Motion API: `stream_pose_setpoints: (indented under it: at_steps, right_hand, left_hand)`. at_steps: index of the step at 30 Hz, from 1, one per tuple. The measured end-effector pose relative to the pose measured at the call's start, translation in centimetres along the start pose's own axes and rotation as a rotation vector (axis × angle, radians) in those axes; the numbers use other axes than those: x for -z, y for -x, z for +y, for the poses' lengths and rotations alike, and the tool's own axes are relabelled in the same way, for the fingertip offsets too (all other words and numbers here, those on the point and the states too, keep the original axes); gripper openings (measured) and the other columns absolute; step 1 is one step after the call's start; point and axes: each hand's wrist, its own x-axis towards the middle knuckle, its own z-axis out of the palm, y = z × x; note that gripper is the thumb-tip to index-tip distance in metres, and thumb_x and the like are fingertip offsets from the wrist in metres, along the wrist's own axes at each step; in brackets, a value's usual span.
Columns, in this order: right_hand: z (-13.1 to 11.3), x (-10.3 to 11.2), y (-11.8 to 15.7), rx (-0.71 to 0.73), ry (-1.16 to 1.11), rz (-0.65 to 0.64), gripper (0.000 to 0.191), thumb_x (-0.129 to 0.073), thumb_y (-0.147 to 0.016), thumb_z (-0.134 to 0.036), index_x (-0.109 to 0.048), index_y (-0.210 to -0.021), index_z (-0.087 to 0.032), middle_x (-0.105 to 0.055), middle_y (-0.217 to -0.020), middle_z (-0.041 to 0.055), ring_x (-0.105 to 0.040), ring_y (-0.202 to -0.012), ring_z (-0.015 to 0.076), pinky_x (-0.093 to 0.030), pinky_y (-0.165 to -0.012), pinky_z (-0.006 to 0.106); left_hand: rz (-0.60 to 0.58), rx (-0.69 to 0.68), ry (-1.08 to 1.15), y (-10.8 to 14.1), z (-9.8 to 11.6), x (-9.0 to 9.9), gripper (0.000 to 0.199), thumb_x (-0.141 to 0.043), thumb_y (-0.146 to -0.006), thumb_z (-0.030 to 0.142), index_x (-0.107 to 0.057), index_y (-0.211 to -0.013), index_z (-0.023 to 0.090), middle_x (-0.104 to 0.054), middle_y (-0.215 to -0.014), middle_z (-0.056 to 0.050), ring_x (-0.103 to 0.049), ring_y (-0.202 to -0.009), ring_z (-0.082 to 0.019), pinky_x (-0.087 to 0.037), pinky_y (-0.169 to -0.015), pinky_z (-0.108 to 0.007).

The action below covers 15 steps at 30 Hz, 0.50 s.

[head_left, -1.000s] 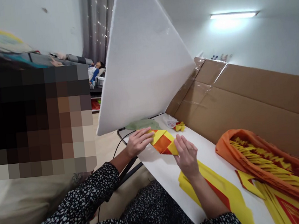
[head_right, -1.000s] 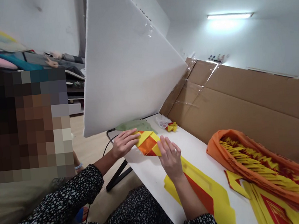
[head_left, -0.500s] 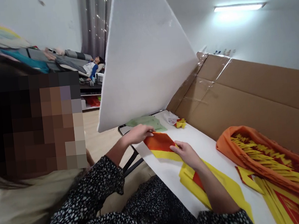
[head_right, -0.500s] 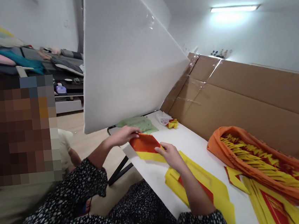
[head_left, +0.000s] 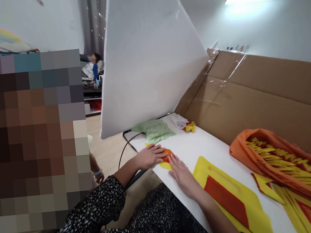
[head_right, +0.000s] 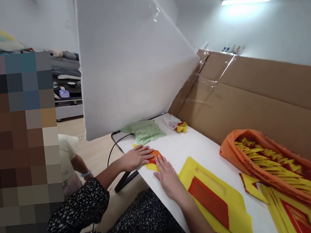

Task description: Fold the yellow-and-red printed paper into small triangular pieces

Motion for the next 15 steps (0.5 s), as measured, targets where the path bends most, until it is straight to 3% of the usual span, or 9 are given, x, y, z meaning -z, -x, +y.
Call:
stream_pose_setpoints:
  at_steps: [3,6,11,15]
  right_hand:
    - [-0.4,0.2,0.5,-0.004,-0.044,-0.160,0.061,-0.027,-0.100,-0.049,-0.011,-0.155,-0.026,-0.011,-0.161,0.0053,-0.008,-0.148,0.0224,-0.018,-0.118,0.049]
    - [-0.6,0.8,0.6,-0.023,-0.050,-0.212,0.064,-0.025,-0.100,-0.053,-0.005,-0.155,-0.027,-0.005,-0.161,0.0049,-0.003,-0.148,0.0221,-0.014,-0.118,0.050]
    - [-0.6,1.7,0.3,-0.042,-0.065,-0.266,0.067,-0.028,-0.098,-0.056,-0.006,-0.155,-0.026,-0.004,-0.161,0.0049,-0.001,-0.148,0.0225,-0.013,-0.118,0.051]
    - [-0.9,1.9,-1.2,-0.073,-0.104,-0.240,0.066,-0.028,-0.097,-0.059,-0.019,-0.154,-0.026,-0.017,-0.160,0.0069,-0.010,-0.148,0.0256,-0.016,-0.117,0.054]
  left_hand:
    - [-0.094,0.061,0.006,0.2,0.3,0.0,0.045,-0.028,-0.103,0.039,-0.042,-0.144,0.028,-0.034,-0.154,-0.006,-0.026,-0.144,-0.025,-0.016,-0.116,-0.052]
    - [-0.125,0.086,0.037,-0.1,0.4,0.3,0.046,-0.029,-0.102,0.040,-0.041,-0.144,0.029,-0.032,-0.155,-0.006,-0.024,-0.145,-0.027,-0.013,-0.116,-0.056]
    - [-0.163,0.120,0.094,-0.5,0.1,0.5,0.045,-0.033,-0.100,0.042,-0.043,-0.143,0.033,-0.031,-0.155,-0.006,-0.020,-0.145,-0.033,-0.009,-0.111,-0.067]
    - [-0.152,0.165,0.112,-0.8,-0.2,0.2,0.045,-0.042,-0.096,0.047,-0.047,-0.140,0.036,-0.035,-0.154,-0.005,-0.023,-0.144,-0.037,-0.011,-0.107,-0.072]
